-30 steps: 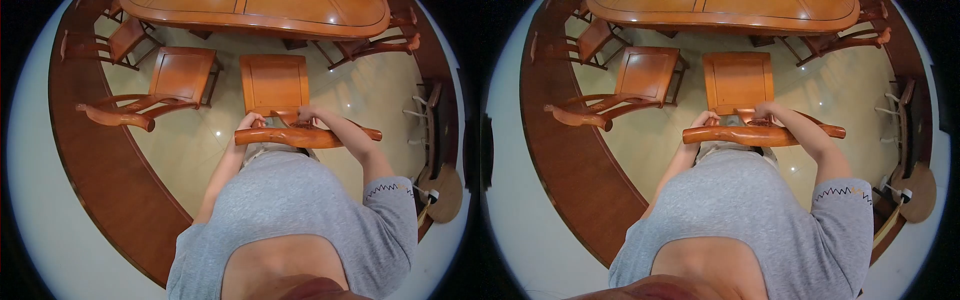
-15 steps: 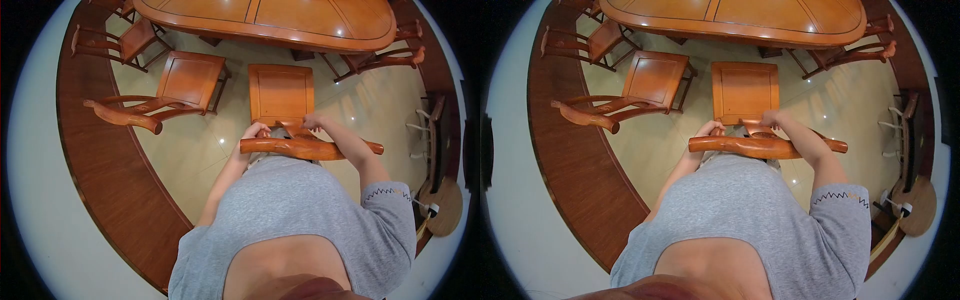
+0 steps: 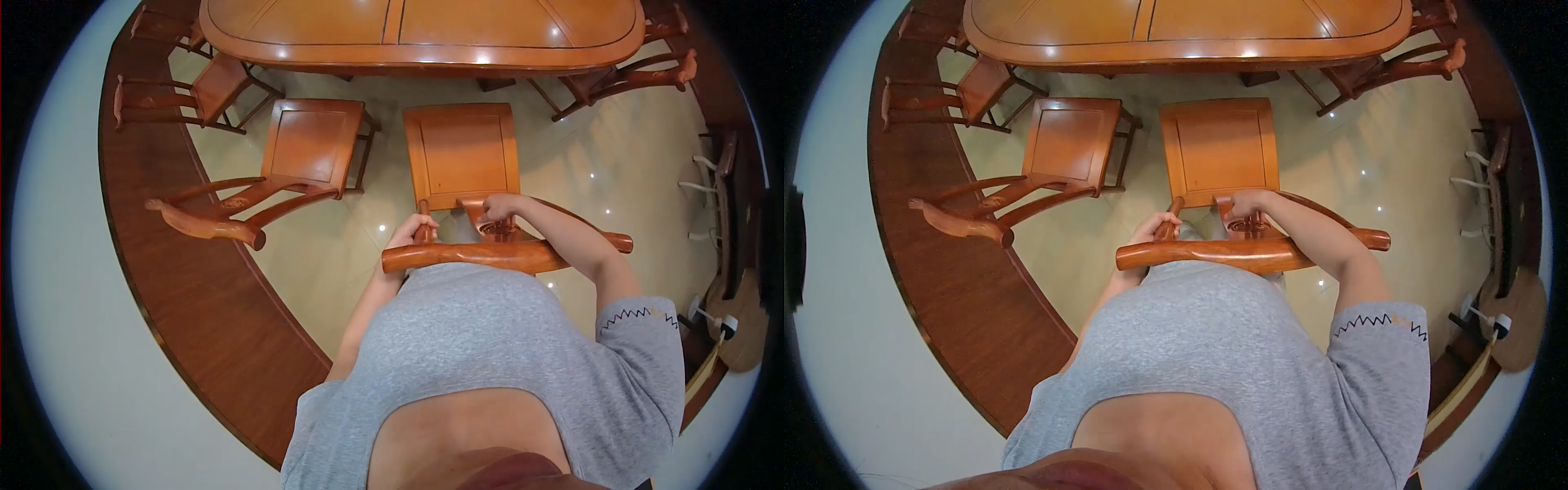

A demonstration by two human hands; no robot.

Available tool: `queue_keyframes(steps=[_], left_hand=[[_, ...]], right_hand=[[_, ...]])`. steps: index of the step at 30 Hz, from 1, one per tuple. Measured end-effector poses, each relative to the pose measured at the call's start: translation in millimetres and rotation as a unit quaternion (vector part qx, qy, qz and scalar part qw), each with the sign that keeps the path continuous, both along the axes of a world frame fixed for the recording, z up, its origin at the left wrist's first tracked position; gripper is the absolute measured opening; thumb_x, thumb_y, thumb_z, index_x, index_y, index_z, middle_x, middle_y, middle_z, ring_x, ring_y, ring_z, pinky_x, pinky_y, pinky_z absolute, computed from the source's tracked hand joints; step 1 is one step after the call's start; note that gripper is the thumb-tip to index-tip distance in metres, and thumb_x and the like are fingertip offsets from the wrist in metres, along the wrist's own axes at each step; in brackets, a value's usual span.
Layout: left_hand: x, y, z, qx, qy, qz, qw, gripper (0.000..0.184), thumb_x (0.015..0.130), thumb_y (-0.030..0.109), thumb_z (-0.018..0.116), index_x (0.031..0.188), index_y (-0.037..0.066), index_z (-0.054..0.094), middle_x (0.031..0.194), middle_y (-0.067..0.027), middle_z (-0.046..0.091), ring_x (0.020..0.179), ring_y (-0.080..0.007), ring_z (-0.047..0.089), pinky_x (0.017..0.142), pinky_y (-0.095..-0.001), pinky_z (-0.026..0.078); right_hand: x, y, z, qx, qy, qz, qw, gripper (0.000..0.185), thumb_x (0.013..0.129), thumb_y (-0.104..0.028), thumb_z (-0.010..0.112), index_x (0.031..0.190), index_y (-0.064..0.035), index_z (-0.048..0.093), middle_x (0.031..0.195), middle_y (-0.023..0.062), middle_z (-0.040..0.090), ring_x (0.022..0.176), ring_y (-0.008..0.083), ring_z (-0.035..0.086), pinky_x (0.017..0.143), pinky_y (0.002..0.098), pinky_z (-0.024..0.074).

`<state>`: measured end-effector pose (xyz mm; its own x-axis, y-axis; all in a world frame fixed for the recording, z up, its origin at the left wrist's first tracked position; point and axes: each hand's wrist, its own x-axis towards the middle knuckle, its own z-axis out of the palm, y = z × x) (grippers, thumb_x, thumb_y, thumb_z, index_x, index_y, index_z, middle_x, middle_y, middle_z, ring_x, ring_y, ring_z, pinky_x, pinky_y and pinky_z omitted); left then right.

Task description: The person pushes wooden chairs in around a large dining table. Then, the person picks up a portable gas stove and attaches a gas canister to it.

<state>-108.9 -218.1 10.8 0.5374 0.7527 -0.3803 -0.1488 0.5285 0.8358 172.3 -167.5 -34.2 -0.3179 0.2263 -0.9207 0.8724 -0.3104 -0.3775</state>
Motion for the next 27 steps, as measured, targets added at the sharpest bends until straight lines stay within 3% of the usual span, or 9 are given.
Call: queue_keyframes(steps=[5, 8, 10, 13, 17, 19, 23, 26, 27], left_hand=[[-7.5, -0.5, -8.5, 0.017, 0.006, 0.001, 1.000, 0.022, 0.081, 0.006, 0.067, 0.100, 0.005, 0.056, 0.083, 0.0003, 0.054, 0.077, -0.0071, 0.052, 0.067, -0.0207, 0.042], [-16.9, -12.3, -5.9, 0.066, 0.023, -0.037, 0.997, 0.013, 0.089, 0.008, 0.055, 0.102, 0.006, 0.056, 0.086, 0.0006, 0.053, 0.082, -0.0071, 0.052, 0.072, -0.0200, 0.043], [-22.9, -14.6, -7.9, 0.032, 0.004, 0.000, 0.999, 0.022, 0.083, 0.009, 0.067, 0.101, 0.005, 0.056, 0.083, -0.0004, 0.054, 0.074, -0.0072, 0.052, 0.066, -0.0206, 0.043], [-30.8, -19.3, -6.1, 0.037, -0.043, 0.010, 0.998, 0.019, 0.085, 0.010, 0.063, 0.102, 0.004, 0.055, 0.079, -0.0014, 0.055, 0.072, -0.0073, 0.053, 0.063, -0.0204, 0.042], [-28.3, -24.2, -16.3, 0.068, -0.055, 0.007, 0.996, 0.014, 0.089, 0.010, 0.056, 0.101, 0.003, 0.055, 0.074, -0.0025, 0.054, 0.068, -0.0080, 0.053, 0.060, -0.0204, 0.042], [-23.2, -25.8, -18.9, 0.061, -0.060, 0.010, 0.996, 0.012, 0.091, 0.011, 0.052, 0.100, 0.003, 0.054, 0.069, -0.0025, 0.054, 0.064, -0.0081, 0.052, 0.058, -0.0200, 0.041], [-16.1, -33.9, -29.2, 0.076, -0.057, 0.031, 0.995, 0.011, 0.093, 0.011, 0.047, 0.096, 0.004, 0.055, 0.070, -0.0022, 0.054, 0.061, -0.0081, 0.050, 0.055, -0.0204, 0.041], [-9.5, -28.3, -35.8, -0.060, -0.061, 0.076, 0.993, 0.011, 0.089, 0.013, 0.049, 0.084, 0.006, 0.056, 0.063, -0.0017, 0.053, 0.055, -0.0090, 0.050, 0.052, -0.0215, 0.040], [-6.5, -23.9, -36.9, -0.161, -0.061, 0.084, 0.981, 0.013, 0.087, 0.016, 0.051, 0.078, 0.008, 0.055, 0.059, -0.0013, 0.051, 0.052, -0.0099, 0.049, 0.050, -0.0223, 0.040]], right_hand=[[-5.5, -4.6, -8.7, 0.024, -0.011, 0.003, 1.000, 0.050, 0.087, -0.041, 0.057, 0.110, 0.0034, 0.057, 0.093, 0.0184, 0.064, 0.076, 0.0286, 0.067, 0.058, 0.0415, 0.0579], [-14.0, -20.2, -19.1, -0.002, -0.013, -0.014, 1.000, 0.047, 0.086, -0.044, 0.059, 0.107, -0.0023, 0.061, 0.088, 0.0180, 0.067, 0.069, 0.0263, 0.068, 0.058, 0.0416, 0.0564], [-21.0, -21.5, -29.3, -0.011, -0.044, 0.006, 0.999, 0.044, 0.086, -0.042, 0.058, 0.106, -0.0026, 0.062, 0.088, 0.0161, 0.067, 0.071, 0.0250, 0.067, 0.057, 0.0416, 0.0563], [-33.6, -28.0, -29.8, 0.016, -0.064, 0.071, 0.995, 0.037, 0.086, -0.039, 0.057, 0.100, -0.0058, 0.066, 0.084, 0.0106, 0.067, 0.068, 0.0220, 0.066, 0.057, 0.0413, 0.0562], [-33.4, -39.8, -13.4, -0.017, -0.037, 0.053, 0.998, 0.030, 0.087, -0.037, 0.056, 0.095, -0.0104, 0.068, 0.080, 0.0063, 0.067, 0.067, 0.0196, 0.065, 0.056, 0.0406, 0.0560], [-28.5, -40.8, -15.5, -0.026, -0.055, 0.050, 0.997, 0.041, 0.084, -0.044, 0.058, 0.100, -0.0078, 0.067, 0.094, 0.0109, 0.066, 0.078, 0.0236, 0.065, 0.057, 0.0412, 0.0580], [-29.2, -43.4, -29.4, -0.003, -0.058, 0.111, 0.992, 0.043, 0.084, -0.045, 0.055, 0.101, -0.0074, 0.067, 0.095, 0.0117, 0.066, 0.083, 0.0252, 0.065, 0.058, 0.0440, 0.0577], [-31.3, -43.8, -28.9, -0.016, -0.080, 0.162, 0.983, 0.044, 0.085, -0.046, 0.053, 0.104, -0.0084, 0.066, 0.097, 0.0118, 0.066, 0.086, 0.0267, 0.064, 0.060, 0.0456, 0.0571], [-28.5, -44.2, -24.7, -0.018, -0.073, 0.152, 0.986, 0.045, 0.085, -0.047, 0.051, 0.106, -0.0084, 0.065, 0.098, 0.0122, 0.066, 0.086, 0.0274, 0.064, 0.060, 0.0455, 0.0568]])
